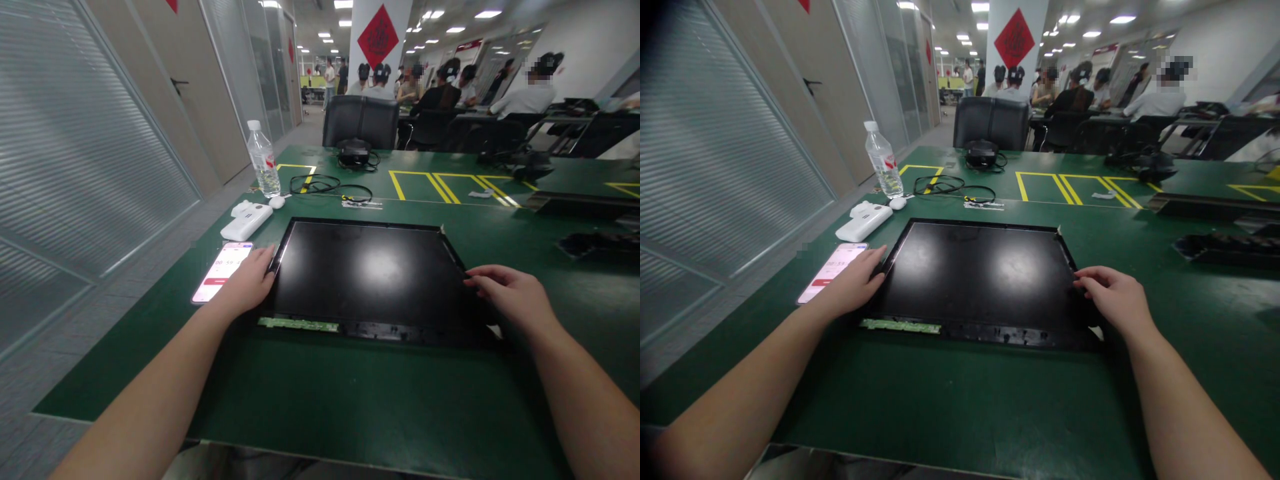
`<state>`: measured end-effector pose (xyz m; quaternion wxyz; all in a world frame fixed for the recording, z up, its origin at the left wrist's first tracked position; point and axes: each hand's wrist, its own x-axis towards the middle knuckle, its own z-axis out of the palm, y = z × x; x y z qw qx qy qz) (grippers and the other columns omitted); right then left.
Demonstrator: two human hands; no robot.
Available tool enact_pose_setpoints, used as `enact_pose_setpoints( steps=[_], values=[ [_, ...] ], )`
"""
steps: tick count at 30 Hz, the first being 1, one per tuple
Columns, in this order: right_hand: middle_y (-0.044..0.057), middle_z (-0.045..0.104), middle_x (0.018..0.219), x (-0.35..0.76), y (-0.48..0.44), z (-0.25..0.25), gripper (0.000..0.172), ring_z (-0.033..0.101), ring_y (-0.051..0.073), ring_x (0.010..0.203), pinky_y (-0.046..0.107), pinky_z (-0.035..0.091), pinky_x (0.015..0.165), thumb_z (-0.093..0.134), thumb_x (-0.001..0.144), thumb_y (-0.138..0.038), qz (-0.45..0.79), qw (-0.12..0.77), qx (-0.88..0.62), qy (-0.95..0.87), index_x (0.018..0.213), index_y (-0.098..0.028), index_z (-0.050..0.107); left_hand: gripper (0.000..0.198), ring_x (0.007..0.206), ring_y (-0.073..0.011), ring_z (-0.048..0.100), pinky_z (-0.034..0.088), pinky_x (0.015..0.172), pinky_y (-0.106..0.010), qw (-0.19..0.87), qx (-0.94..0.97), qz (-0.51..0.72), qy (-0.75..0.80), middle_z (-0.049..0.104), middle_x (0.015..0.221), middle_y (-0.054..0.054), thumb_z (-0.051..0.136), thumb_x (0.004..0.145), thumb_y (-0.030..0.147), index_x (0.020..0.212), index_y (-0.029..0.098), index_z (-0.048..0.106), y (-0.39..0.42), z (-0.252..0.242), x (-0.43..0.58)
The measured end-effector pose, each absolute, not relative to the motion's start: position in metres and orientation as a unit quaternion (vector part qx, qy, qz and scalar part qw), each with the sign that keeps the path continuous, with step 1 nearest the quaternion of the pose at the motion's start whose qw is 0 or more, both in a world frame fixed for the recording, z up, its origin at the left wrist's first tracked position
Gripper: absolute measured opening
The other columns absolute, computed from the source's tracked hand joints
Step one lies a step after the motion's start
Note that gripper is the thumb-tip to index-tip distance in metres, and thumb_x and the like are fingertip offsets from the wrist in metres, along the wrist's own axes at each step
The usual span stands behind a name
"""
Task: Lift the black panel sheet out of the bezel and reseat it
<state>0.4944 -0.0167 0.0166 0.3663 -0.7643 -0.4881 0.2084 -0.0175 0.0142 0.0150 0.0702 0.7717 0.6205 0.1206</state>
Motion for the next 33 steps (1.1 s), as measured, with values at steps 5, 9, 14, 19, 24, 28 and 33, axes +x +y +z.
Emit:
enact_pose_setpoints(
  steps=[5, 9, 14, 19, 24, 28, 33],
  values=[
    [0.007, 0.079, 0.084, 0.496, -0.017, 0.021, 0.028, 0.069, 0.025, 0.073, 0.043, 0.053, 0.075, 0.066, 0.071, -0.041, 0.170, 0.351, -0.789, -0.475, 0.090, -0.026, 0.079, 0.056, 0.149, -0.0433, 0.051, 0.039, 0.126, -0.060, 0.065, 0.754, 0.105, 0.645, 0.058, 0.157, -0.028, 0.050, 0.098, 0.037, 0.139, 0.003, 0.068, 0.017, 0.011, -0.021],
    [0.008, 0.079, 0.093, 0.506, -0.011, 0.013, 0.037, 0.069, 0.027, 0.076, 0.044, 0.052, 0.075, 0.065, 0.072, -0.042, 0.153, 0.296, -0.812, -0.479, 0.101, -0.024, 0.079, 0.052, 0.146, -0.0427, 0.055, 0.041, 0.125, -0.056, 0.075, 0.763, 0.095, 0.635, 0.062, 0.152, -0.027, 0.047, 0.098, 0.036, 0.127, 0.005, 0.076, 0.018, 0.013, -0.024],
    [0.009, 0.077, 0.089, 0.512, -0.005, 0.002, 0.041, 0.070, 0.030, 0.080, 0.044, 0.053, 0.076, 0.067, 0.072, -0.045, 0.143, 0.259, -0.800, -0.522, 0.105, -0.024, 0.079, 0.042, 0.136, -0.0407, 0.064, 0.047, 0.120, -0.055, 0.095, 0.767, 0.130, 0.622, 0.072, 0.143, -0.020, 0.053, 0.092, 0.031, 0.118, 0.015, 0.082, 0.019, 0.016, -0.022],
    [0.010, 0.077, 0.092, 0.513, -0.004, -0.001, 0.047, 0.071, 0.029, 0.084, 0.043, 0.055, 0.079, 0.067, 0.073, -0.046, 0.149, 0.239, -0.804, -0.524, 0.111, -0.022, 0.079, 0.039, 0.133, -0.0388, 0.067, 0.048, 0.120, -0.054, 0.109, 0.756, 0.152, 0.627, 0.076, 0.140, -0.017, 0.054, 0.089, 0.028, 0.111, 0.018, 0.085, 0.019, 0.019, -0.020],
    [0.007, 0.074, 0.082, 0.516, -0.003, -0.005, 0.047, 0.067, 0.026, 0.070, 0.040, 0.053, 0.069, 0.067, 0.072, -0.048, 0.137, 0.246, -0.791, -0.543, 0.110, -0.022, 0.079, 0.036, 0.129, -0.0374, 0.071, 0.051, 0.116, -0.051, 0.227, 0.669, 0.276, 0.652, 0.082, 0.131, -0.009, 0.065, 0.084, 0.028, 0.112, 0.024, 0.087, 0.013, 0.027, -0.018],
    [0.007, 0.073, 0.081, 0.514, -0.003, -0.008, 0.043, 0.068, 0.026, 0.073, 0.040, 0.053, 0.071, 0.066, 0.073, -0.046, 0.120, 0.253, -0.791, -0.544, 0.107, -0.022, 0.078, 0.029, 0.116, -0.0364, 0.078, 0.058, 0.106, -0.048, 0.342, 0.488, 0.401, 0.696, 0.086, 0.118, -0.010, 0.080, 0.079, 0.028, 0.106, 0.023, 0.088, 0.007, 0.039, -0.010],
    [0.008, 0.075, 0.088, 0.512, -0.005, -0.009, 0.044, 0.070, 0.029, 0.081, 0.042, 0.054, 0.076, 0.065, 0.075, -0.046, 0.116, 0.251, -0.796, -0.538, 0.109, -0.022, 0.078, 0.047, 0.078, -0.0271, 0.083, 0.068, 0.068, -0.036, 0.502, 0.296, 0.456, 0.673, 0.087, 0.092, -0.009, 0.072, 0.092, 0.014, 0.138, 0.021, 0.077, 0.000, 0.057, 0.009]
  ],
)
